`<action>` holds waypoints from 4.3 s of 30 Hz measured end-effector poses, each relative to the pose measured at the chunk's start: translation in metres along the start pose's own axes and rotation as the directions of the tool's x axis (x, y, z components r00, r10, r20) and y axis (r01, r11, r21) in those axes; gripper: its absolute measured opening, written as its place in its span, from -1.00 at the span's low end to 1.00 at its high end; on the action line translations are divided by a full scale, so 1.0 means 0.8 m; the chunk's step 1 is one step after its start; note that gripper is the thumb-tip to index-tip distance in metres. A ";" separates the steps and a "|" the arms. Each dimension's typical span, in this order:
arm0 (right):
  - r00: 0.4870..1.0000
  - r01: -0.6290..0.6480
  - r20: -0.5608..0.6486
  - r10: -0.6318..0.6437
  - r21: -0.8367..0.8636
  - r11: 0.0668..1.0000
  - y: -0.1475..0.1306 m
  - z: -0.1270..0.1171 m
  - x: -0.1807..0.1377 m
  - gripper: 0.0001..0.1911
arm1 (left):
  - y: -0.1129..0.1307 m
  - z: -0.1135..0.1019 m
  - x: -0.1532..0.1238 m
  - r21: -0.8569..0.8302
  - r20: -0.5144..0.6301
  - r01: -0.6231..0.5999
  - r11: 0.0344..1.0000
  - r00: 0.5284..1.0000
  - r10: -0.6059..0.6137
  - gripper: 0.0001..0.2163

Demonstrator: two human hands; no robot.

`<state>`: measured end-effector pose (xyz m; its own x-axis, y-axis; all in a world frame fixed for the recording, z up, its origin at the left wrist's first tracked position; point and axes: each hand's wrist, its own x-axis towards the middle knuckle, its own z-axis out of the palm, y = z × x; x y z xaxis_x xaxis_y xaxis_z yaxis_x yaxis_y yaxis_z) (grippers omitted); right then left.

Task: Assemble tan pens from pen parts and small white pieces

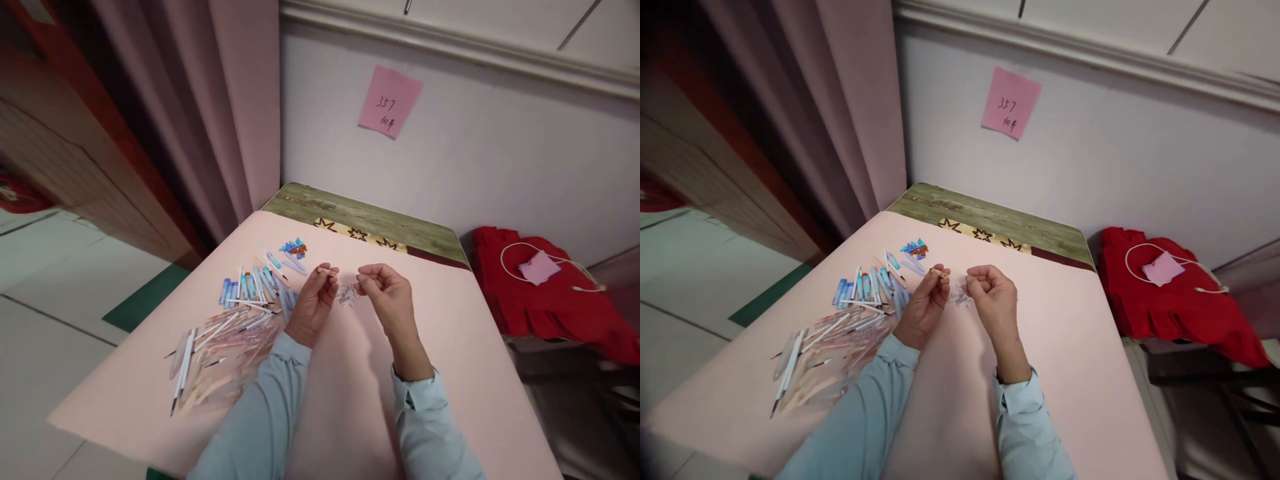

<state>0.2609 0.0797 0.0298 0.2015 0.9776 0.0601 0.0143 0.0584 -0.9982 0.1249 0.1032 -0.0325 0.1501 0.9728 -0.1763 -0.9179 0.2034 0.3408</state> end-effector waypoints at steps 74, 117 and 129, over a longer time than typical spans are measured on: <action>0.990 -0.064 -0.124 -0.070 -0.825 0.561 0.006 -0.078 0.029 -0.88 | 0.007 0.007 0.004 -0.084 0.012 0.035 0.996 0.999 -0.034 -0.90; 0.957 0.208 -0.128 -0.262 -0.329 0.921 0.121 -0.031 0.029 -0.70 | 0.002 -0.007 0.016 0.049 0.051 0.030 0.998 0.998 -0.032 -0.83; 0.968 -0.008 -0.246 -0.043 -0.203 0.979 0.129 -0.055 0.029 -0.63 | 0.003 -0.003 0.019 0.047 -0.100 0.046 0.998 0.994 -0.041 -0.80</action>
<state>0.3103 0.0993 -0.0715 0.4357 0.8943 0.1019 0.2111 0.0086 -0.9774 0.1237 0.1180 -0.0365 0.1504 0.9476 -0.2817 -0.8915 0.2532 0.3757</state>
